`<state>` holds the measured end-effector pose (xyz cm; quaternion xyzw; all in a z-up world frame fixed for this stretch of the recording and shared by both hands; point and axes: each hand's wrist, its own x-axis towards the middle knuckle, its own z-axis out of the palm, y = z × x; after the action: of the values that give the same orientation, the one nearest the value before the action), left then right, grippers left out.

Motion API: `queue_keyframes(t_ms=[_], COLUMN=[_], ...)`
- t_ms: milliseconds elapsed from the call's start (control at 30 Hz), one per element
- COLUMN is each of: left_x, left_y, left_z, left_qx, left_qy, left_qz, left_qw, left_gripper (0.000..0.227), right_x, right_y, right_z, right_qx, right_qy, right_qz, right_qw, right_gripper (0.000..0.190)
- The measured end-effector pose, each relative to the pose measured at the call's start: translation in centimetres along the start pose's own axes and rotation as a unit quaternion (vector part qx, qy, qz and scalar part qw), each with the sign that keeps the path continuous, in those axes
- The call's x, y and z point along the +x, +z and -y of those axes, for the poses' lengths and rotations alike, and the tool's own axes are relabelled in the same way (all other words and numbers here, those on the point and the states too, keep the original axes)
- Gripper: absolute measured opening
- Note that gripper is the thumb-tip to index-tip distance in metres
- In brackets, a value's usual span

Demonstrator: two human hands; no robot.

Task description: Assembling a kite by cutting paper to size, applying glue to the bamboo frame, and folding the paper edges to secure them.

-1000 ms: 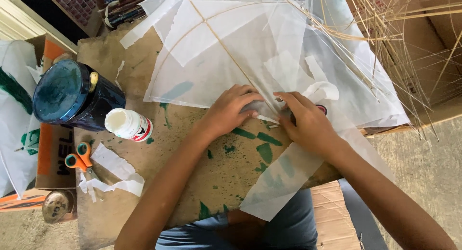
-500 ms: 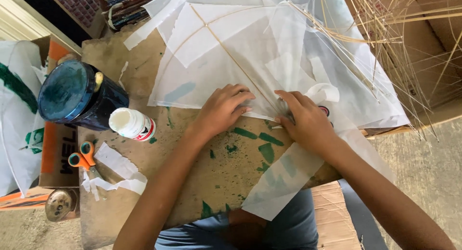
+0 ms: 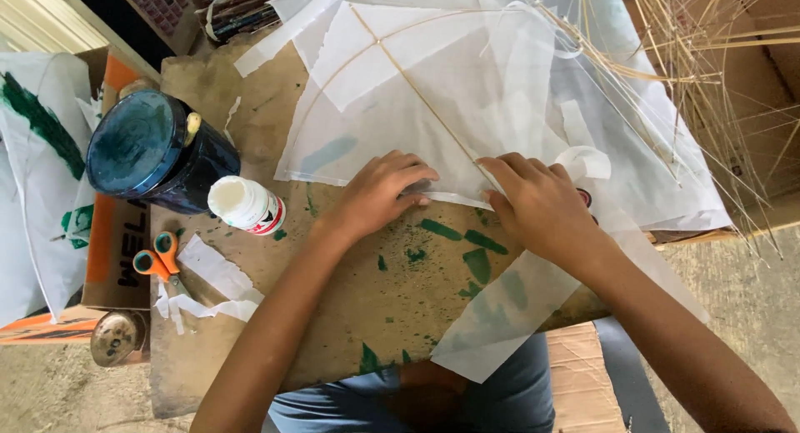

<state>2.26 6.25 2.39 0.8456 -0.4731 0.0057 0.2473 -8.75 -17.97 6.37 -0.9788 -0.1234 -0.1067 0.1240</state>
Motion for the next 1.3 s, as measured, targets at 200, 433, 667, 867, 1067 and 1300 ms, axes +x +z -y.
queue_keyframes(t_ms=[200,433,667,867,1067,1300], left_x=[-1.2,-1.6,-1.7,-2.5,-2.0,-1.5], left_y=[-0.8,-0.3,-1.2,-1.4,-1.3,-2.0], left_z=[1.0,1.6,1.6,2.6,1.8,-1.2], left_qx=[0.001,0.023,-0.016,-0.046,-0.127,-0.209], left_qy=[-0.005,0.004,0.017,0.011,0.015,-0.040], left_qz=[-0.003,-0.013,-0.016,-0.007,-0.004,0.036], left_qw=[1.000,1.000,1.000,0.999,0.992,0.976], left_gripper=[0.030,0.026,0.025,0.030,0.034,0.046], right_x=[1.7,1.8,2.6,2.7,2.5,2.5], right_y=[3.3,3.8,3.7,3.9,3.0,4.0], right_z=[0.4,0.8,1.3,1.3,1.3,1.6], right_qx=[0.087,0.085,0.060,0.044,0.041,0.032], right_qy=[-0.078,-0.088,-0.094,-0.096,-0.090,-0.091], right_qz=[-0.037,-0.059,-0.043,-0.046,-0.049,-0.064], right_qw=[0.992,0.991,0.993,0.993,0.994,0.993], right_gripper=[0.030,0.029,0.031,0.033,0.034,0.034])
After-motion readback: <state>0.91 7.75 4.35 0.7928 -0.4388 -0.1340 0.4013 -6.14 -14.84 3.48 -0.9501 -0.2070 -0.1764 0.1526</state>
